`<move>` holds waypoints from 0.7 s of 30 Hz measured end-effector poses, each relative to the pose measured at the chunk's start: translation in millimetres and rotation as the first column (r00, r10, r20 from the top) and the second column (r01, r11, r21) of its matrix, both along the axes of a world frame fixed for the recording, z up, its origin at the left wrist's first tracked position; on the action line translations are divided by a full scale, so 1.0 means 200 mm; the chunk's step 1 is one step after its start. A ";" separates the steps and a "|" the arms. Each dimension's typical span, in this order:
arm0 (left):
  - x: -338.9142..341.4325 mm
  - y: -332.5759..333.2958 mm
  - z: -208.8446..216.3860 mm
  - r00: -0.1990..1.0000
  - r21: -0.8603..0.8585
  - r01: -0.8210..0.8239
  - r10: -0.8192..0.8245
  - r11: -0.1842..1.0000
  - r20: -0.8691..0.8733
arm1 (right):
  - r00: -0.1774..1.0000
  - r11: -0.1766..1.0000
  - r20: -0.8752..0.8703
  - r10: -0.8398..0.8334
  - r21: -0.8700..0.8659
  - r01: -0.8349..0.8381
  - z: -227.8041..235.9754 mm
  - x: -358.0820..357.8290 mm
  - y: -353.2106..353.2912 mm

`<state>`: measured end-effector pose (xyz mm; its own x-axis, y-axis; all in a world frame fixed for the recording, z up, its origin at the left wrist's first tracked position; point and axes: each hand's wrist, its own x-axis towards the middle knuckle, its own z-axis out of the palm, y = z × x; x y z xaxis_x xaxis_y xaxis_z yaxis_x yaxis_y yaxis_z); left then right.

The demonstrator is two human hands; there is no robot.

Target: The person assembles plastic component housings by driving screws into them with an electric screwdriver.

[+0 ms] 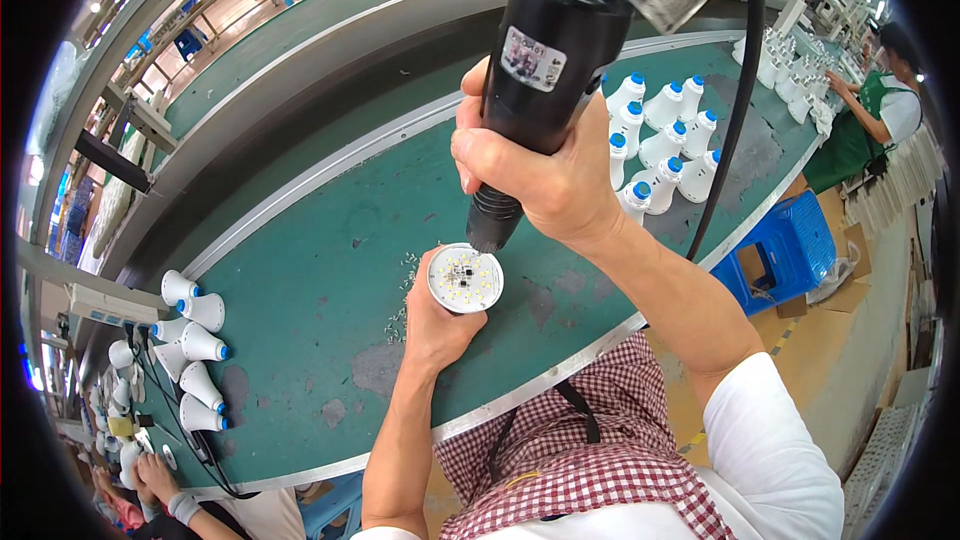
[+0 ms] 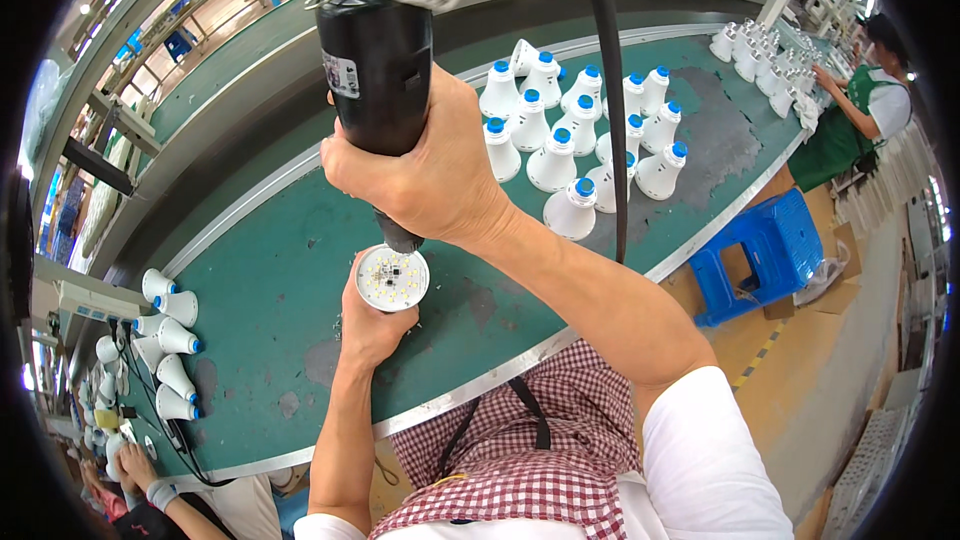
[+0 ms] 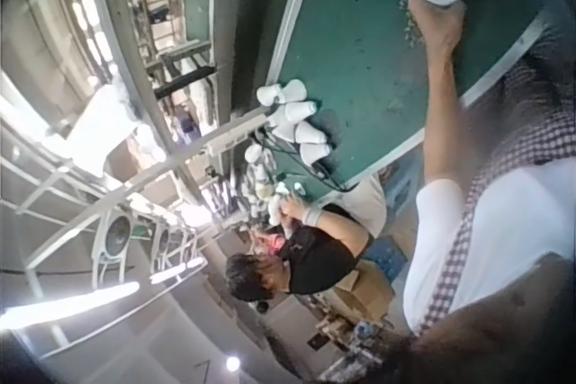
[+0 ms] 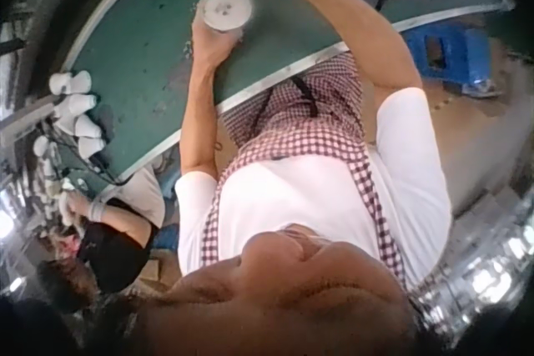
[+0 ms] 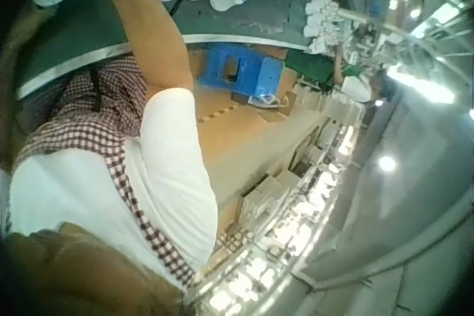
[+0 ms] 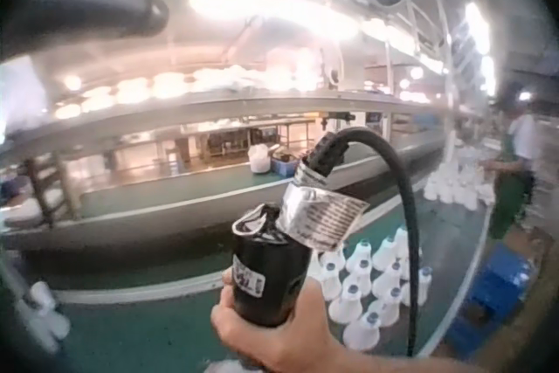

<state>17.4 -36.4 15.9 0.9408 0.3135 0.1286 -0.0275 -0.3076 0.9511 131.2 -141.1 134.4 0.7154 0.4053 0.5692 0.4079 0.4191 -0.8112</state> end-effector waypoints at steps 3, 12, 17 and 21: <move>0.00 0.00 0.00 1.000 -0.057 -0.009 0.008 0.998 -0.009 | 0.998 0.998 -0.040 0.047 0.034 -0.046 0.01 0.00 0.00; 0.00 0.01 0.01 1.000 -0.183 0.025 -0.027 0.983 -0.010 | 0.981 0.993 -0.176 0.079 0.101 -0.062 0.05 0.04 0.00; -0.01 -0.01 0.02 0.999 -0.146 0.024 -0.020 0.989 0.024 | 0.987 0.994 -0.121 0.110 0.027 -0.107 0.07 0.03 0.02; -0.01 0.00 0.04 0.999 -0.174 0.049 -0.048 0.984 0.011 | 0.986 0.995 -0.130 0.103 0.017 -0.101 0.06 0.02 0.02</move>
